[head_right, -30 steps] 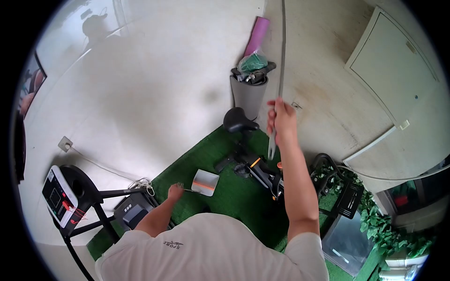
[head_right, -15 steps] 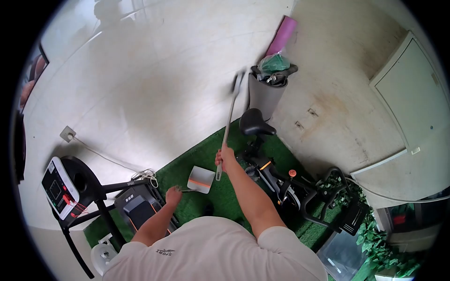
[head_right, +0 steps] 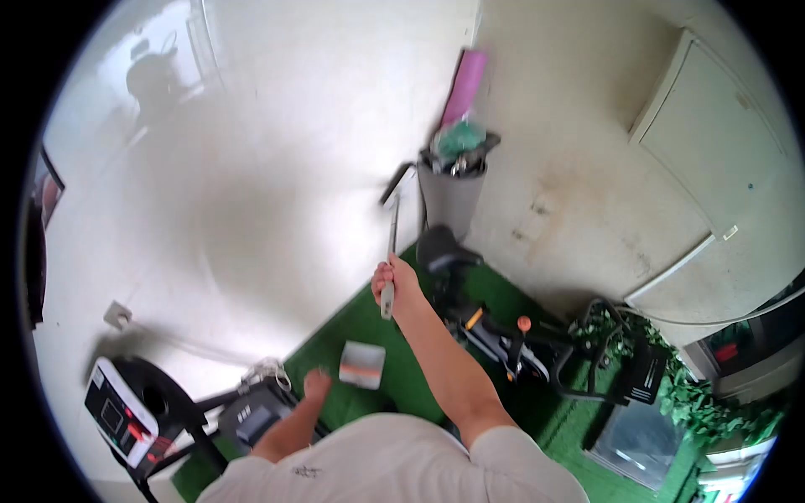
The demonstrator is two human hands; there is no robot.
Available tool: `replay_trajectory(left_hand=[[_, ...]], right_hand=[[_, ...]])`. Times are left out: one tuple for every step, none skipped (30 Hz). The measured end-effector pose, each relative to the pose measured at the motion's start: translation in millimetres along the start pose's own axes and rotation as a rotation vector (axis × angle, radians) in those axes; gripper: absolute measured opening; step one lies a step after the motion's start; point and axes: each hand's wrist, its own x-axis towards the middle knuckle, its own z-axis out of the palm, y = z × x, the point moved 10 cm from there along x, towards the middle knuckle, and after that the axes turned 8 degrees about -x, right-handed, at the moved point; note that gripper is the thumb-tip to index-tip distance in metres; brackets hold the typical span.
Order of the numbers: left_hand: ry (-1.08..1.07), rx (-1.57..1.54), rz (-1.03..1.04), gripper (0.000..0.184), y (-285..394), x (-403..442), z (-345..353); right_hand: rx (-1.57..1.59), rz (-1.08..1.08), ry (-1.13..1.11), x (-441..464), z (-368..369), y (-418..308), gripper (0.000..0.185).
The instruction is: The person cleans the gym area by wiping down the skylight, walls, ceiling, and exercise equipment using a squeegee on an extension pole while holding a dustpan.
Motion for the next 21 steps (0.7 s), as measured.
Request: replay_trajectory(left_hand=[[-0.01, -0.073, -0.071, 0.031, 12, 1, -14], [-0.032, -0.146, -0.15, 0.031, 29, -15, -27], [-0.041, -0.158, -0.155, 0.032, 32, -14, -26], [-0.051, -0.173, -0.158, 0.032, 30, -12, -21], [-0.041, -0.18, -0.136, 0.032, 31, -12, -19], [-0.055, -0.189, -0.152, 0.033, 30, -8, -14], [-0.071, -0.198, -0.17, 0.034, 30, -6, -11], [-0.068, -0.202, -0.155, 0.034, 31, -8, -11], [-0.09, -0.265, -0.182, 0.036, 34, -9, -12], [-0.111, -0.33, -0.208, 0.038, 35, -9, -14], [-0.105, -0.337, -0.191, 0.038, 37, -8, -20], [-0.102, -0.348, -0.223, 0.038, 36, -7, -24], [-0.099, -0.364, -0.257, 0.038, 35, -3, -21], [-0.087, -0.348, -0.244, 0.036, 24, 3, -14], [-0.071, -0.338, -0.228, 0.034, 18, 13, -10], [-0.074, -0.272, -0.218, 0.03, 25, 13, -17], [-0.074, -0.204, -0.206, 0.027, 27, 14, -23], [-0.128, 0.055, 0.061, 0.024, 49, 20, -23], [-0.17, 0.323, 0.322, 0.023, 62, 23, -12], [-0.181, 0.374, 0.347, 0.023, 59, 29, -6], [-0.194, 0.425, 0.367, 0.023, 58, 32, -1]], right_hand=[[-0.042, -0.052, -0.028, -15, 28, -14, 0.035], [-0.149, -0.148, -0.033, -36, 56, -27, 0.035], [-0.258, -0.249, -0.038, -57, 82, -40, 0.035], [-0.336, -0.34, -0.051, -75, 105, -56, 0.035], [-0.408, -0.428, -0.055, -91, 121, -70, 0.035], [-0.484, -0.525, -0.076, -105, 136, -87, 0.035], [-0.559, -0.603, -0.047, -118, 145, -103, 0.036], [-0.647, -0.67, -0.009, -128, 152, -118, 0.038], [-0.737, -0.74, 0.026, -138, 160, -132, 0.039], [-0.744, -0.76, 0.015, -141, 160, -142, 0.039], [-0.868, -0.847, 0.133, -143, 152, -161, 0.041], [-0.993, -0.938, 0.253, -148, 150, -178, 0.043], [-1.003, -0.961, 0.245, -149, 152, -181, 0.043], [-1.112, -1.058, 0.336, -158, 150, -185, 0.044], [-1.221, -1.16, 0.427, -169, 152, -189, 0.045], [-1.222, -1.158, 0.472, -170, 150, -190, 0.046], [-1.229, -1.186, 0.463, -172, 151, -190, 0.046], [-1.202, -1.179, 0.472, -172, 149, -193, 0.043], [-1.174, -1.17, 0.48, -171, 148, -197, 0.039], [-1.179, -1.194, 0.469, -171, 150, -201, 0.039], [-1.152, -1.167, 0.447, -166, 148, -204, 0.033]])
